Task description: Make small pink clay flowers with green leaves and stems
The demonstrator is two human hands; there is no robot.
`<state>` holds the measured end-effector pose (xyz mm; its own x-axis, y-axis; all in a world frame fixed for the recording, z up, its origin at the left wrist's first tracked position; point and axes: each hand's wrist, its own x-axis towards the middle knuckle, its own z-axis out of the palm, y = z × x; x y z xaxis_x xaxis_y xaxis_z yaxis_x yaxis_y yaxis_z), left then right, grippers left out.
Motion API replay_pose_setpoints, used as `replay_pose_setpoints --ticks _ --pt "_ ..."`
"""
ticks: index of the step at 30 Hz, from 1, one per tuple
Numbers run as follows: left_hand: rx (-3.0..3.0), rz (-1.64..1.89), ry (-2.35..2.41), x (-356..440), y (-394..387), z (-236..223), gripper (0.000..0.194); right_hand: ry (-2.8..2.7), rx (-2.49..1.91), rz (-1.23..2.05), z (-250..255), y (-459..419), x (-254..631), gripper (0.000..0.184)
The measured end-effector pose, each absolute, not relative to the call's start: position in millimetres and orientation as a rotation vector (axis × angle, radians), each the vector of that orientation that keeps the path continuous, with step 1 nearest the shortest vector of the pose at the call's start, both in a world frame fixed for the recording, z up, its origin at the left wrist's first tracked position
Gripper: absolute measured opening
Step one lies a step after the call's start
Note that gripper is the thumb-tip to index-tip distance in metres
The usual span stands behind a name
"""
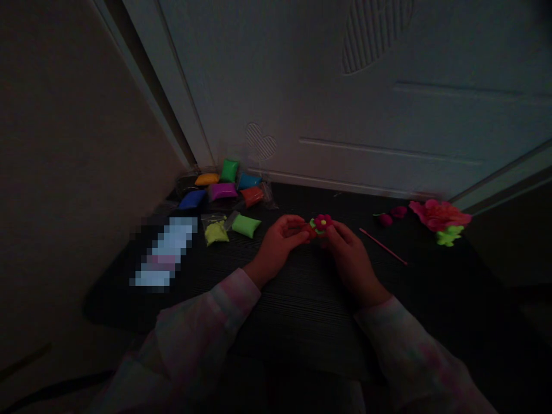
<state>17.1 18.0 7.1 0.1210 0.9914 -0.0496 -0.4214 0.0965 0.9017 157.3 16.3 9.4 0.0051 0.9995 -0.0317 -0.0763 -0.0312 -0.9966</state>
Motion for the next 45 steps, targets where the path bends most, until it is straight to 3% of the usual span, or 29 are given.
replay_pose_setpoints --ticks 10,16,23,31,35,45 --pt "0.679 1.26 0.794 20.4 16.5 11.1 0.029 -1.158 -1.103 1.244 8.8 12.5 148.3 0.025" --pt "0.552 1.239 0.671 19.2 17.5 9.9 0.013 -1.151 -1.11 1.237 6.8 13.3 149.2 0.024" --pt "0.618 1.238 0.718 20.1 17.5 7.9 0.016 -1.118 -1.103 1.257 6.7 12.4 148.3 0.023" --pt "1.482 1.439 1.179 5.8 19.8 12.3 0.005 -1.018 -1.055 1.339 1.7 15.5 150.5 0.024" --pt "1.836 1.445 1.329 1.4 20.0 12.5 0.009 -0.991 -1.005 1.382 1.9 15.7 150.8 0.024" --pt "2.166 1.4 1.394 2.8 18.4 9.4 0.013 -1.058 -1.008 1.332 3.9 15.5 148.3 0.026"
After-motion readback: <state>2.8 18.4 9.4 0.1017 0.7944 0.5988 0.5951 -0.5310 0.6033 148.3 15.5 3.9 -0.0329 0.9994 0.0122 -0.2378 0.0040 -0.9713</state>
